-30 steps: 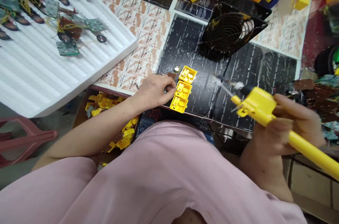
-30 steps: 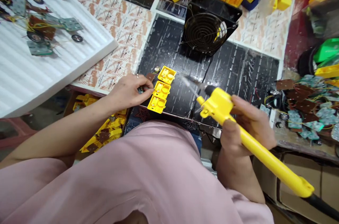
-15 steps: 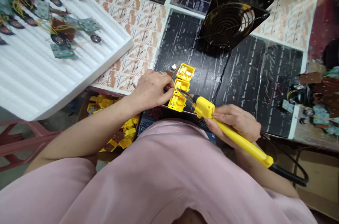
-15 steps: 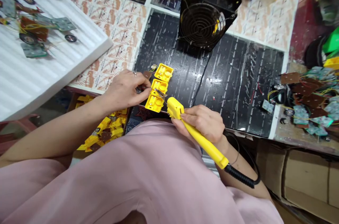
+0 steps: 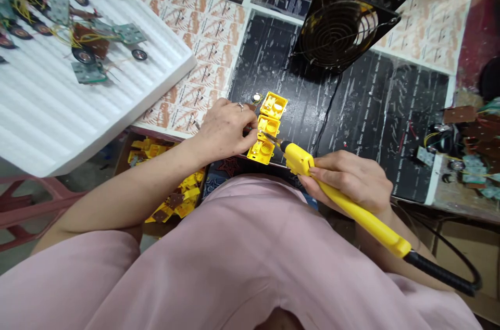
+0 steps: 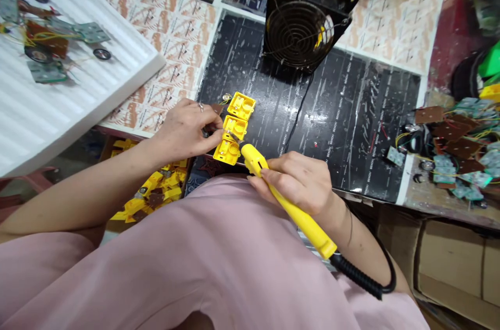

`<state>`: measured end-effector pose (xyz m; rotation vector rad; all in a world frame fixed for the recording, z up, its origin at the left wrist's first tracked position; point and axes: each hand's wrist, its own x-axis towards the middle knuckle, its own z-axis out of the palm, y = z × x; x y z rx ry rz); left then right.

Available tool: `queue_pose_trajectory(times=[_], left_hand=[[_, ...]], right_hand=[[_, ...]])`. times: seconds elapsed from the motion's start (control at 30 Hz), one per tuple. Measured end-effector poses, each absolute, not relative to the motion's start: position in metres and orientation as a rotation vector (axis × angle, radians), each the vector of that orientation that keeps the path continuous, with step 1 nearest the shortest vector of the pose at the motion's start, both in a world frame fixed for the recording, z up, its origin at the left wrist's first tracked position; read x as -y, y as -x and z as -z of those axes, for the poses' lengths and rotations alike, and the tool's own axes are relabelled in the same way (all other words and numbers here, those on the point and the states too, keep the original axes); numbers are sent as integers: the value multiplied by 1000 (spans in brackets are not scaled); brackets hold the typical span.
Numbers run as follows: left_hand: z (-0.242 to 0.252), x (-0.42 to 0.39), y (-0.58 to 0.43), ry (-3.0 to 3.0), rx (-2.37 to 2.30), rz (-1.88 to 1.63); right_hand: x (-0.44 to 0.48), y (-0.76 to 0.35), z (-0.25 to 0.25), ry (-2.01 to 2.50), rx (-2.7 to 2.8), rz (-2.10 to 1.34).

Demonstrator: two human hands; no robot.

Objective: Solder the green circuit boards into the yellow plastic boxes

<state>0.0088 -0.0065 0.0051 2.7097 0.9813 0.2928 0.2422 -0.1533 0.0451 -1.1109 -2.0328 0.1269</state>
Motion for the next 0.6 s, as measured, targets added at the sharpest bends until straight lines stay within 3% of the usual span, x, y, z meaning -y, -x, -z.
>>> queue_pose_trajectory(times=[0.43, 0.6], left_hand=[[-16, 8, -7, -2803, -928, -220], [-16, 8, 1, -2646, -957, -367]], right_hand=[[162, -247, -37, 1300, 1843, -63], [160, -247, -30, 1163, 1739, -88]])
